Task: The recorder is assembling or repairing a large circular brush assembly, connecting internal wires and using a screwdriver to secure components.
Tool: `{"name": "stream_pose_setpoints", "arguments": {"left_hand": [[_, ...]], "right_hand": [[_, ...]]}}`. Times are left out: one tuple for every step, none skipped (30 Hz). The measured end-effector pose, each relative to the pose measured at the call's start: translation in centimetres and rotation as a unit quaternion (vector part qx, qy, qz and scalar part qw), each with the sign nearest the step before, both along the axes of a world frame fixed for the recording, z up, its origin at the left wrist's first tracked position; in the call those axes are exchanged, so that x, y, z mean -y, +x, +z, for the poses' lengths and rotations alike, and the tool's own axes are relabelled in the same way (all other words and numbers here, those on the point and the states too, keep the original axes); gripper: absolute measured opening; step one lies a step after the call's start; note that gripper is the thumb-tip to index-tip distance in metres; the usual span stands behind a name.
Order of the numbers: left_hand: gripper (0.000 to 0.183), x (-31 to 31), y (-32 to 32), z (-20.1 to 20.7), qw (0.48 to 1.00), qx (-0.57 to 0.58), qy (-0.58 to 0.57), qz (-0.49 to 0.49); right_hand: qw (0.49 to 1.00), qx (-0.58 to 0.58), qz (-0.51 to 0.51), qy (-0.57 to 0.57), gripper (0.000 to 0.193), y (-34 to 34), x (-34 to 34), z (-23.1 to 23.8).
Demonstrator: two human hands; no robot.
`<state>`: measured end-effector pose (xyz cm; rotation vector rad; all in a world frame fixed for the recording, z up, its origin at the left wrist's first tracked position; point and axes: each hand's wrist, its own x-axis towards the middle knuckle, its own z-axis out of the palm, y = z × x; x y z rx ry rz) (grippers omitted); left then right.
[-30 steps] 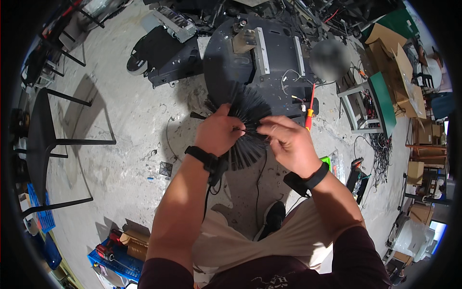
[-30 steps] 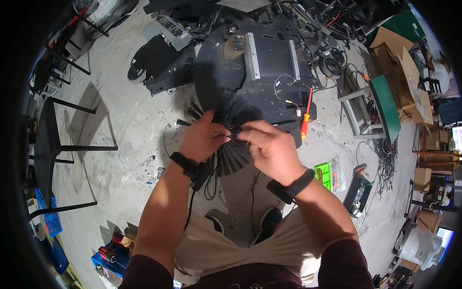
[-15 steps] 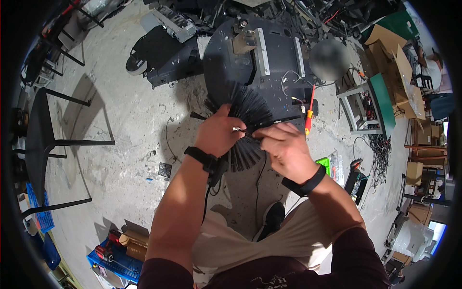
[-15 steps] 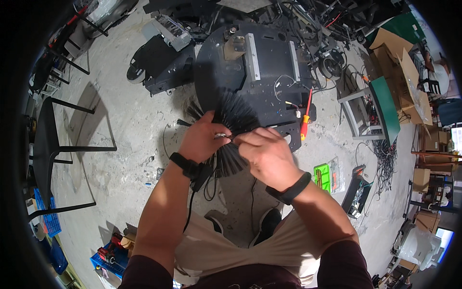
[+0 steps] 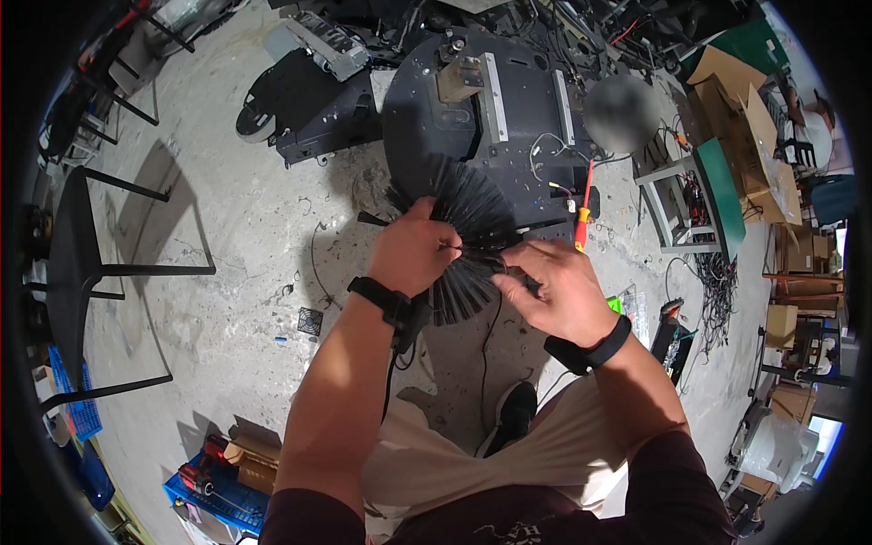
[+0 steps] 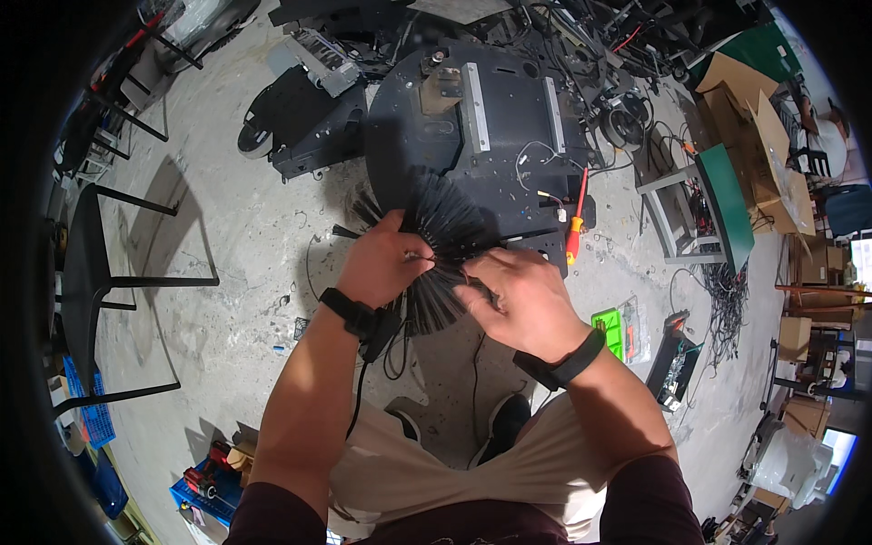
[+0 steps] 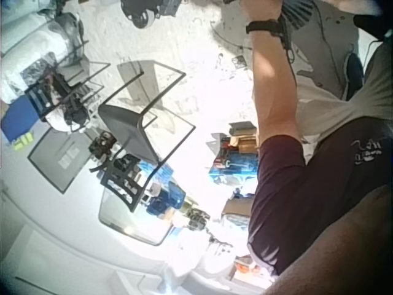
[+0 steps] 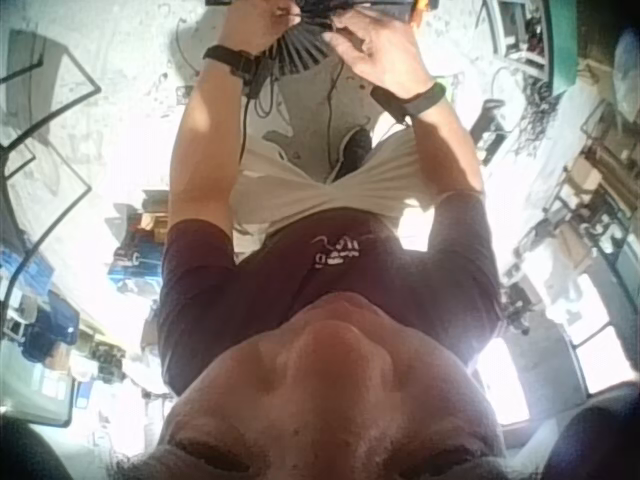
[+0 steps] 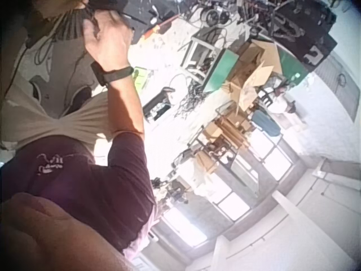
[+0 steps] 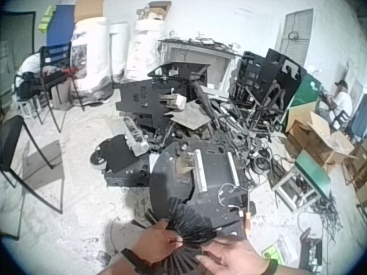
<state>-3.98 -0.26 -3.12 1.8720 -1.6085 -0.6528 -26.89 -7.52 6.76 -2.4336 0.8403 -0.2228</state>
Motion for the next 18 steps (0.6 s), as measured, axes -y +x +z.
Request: {"name": "stream_pose_setpoints", "arguments": {"left_hand": [[0.012, 0.1, 0.0, 0.4, 1.000, -0.007, 0.023, -0.003], [0.013, 0.2, 0.0, 0.7, 0.999, -0.015, 0.045, -0.005], [0.013, 0.2, 0.0, 0.6, 0.999, -0.014, 0.045, -0.005], [0.014, 0.2, 0.1, 0.5, 0.999, -0.021, 0.044, -0.003], [0.015, 0.1, 0.1, 0.4, 0.999, -0.028, 0.043, 0.000], [0.015, 0.0, 0.0, 0.3, 0.999, -0.027, 0.042, -0.001], [0.015, -0.1, -0.1, 0.1, 0.999, -0.023, 0.029, 0.003], [0.015, -0.1, -0.1, 0.0, 1.000, -0.018, 0.016, 0.008], [0.015, 0.0, -0.2, 0.0, 1.000, -0.018, 0.016, 0.008], [0.014, 0.0, -0.3, 0.1, 1.000, -0.016, 0.020, 0.010], [0.012, 0.0, -0.4, 0.1, 1.000, -0.014, 0.025, 0.012], [0.012, -0.1, -0.3, 0.1, 0.999, -0.015, 0.026, 0.013], [0.014, -0.1, -0.1, 0.1, 1.000, -0.014, 0.014, 0.006], [0.016, 0.0, 0.0, 0.1, 1.000, -0.013, 0.003, -0.001], [0.016, 0.0, 0.0, 0.2, 1.000, -0.014, 0.001, -0.002], [0.016, 0.0, 0.0, 0.3, 1.000, -0.019, 0.013, -0.001], [0.015, 0.0, 0.0, 0.3, 0.999, -0.025, 0.025, 0.001], [0.015, 0.1, -0.1, 0.3, 0.999, -0.025, 0.024, 0.000]], "right_hand": [[0.997, 0.040, 0.041, -0.050, 0.022, 0.0, 0.3, -0.3], [0.988, 0.079, 0.083, -0.100, 0.023, 0.0, 0.6, -0.5], [0.988, 0.080, 0.082, -0.100, 0.023, 0.1, 0.9, -0.6], [0.988, 0.078, 0.100, -0.090, 0.028, 0.4, 1.0, -0.7], [0.987, 0.077, 0.117, -0.079, 0.033, 0.5, 1.2, -0.8], [0.987, 0.077, 0.117, -0.081, 0.033, 0.5, 1.3, -1.1], [0.984, 0.103, 0.114, -0.086, 0.032, 0.5, 1.5, -1.6], [0.981, 0.129, 0.111, -0.091, 0.030, 0.5, 1.6, -1.8], [0.981, 0.129, 0.111, -0.092, 0.030, 0.4, 1.3, -1.6], [0.995, 0.094, 0.032, -0.029, 0.027, 0.3, 0.6, -0.9], [0.997, 0.056, -0.049, 0.034, 0.023, 0.3, 0.1, -0.5], [0.997, 0.056, -0.048, 0.035, 0.023, 0.3, 0.1, -0.8], [0.993, 0.086, -0.070, 0.032, 0.015, 0.1, 0.2, -1.2], [0.989, 0.116, -0.091, 0.030, 0.013, 0.0, 0.2, -1.3], [0.989, 0.116, -0.092, 0.028, 0.013, 0.0, 0.2, -1.0], [0.992, 0.064, -0.106, 0.032, 0.020, 0.3, -0.1, -0.5], [0.992, 0.012, -0.119, 0.036, 0.029, 0.5, -0.2, -0.3], [0.992, 0.012, -0.120, 0.034, 0.029, 0.5, -0.2, -0.5]]}}
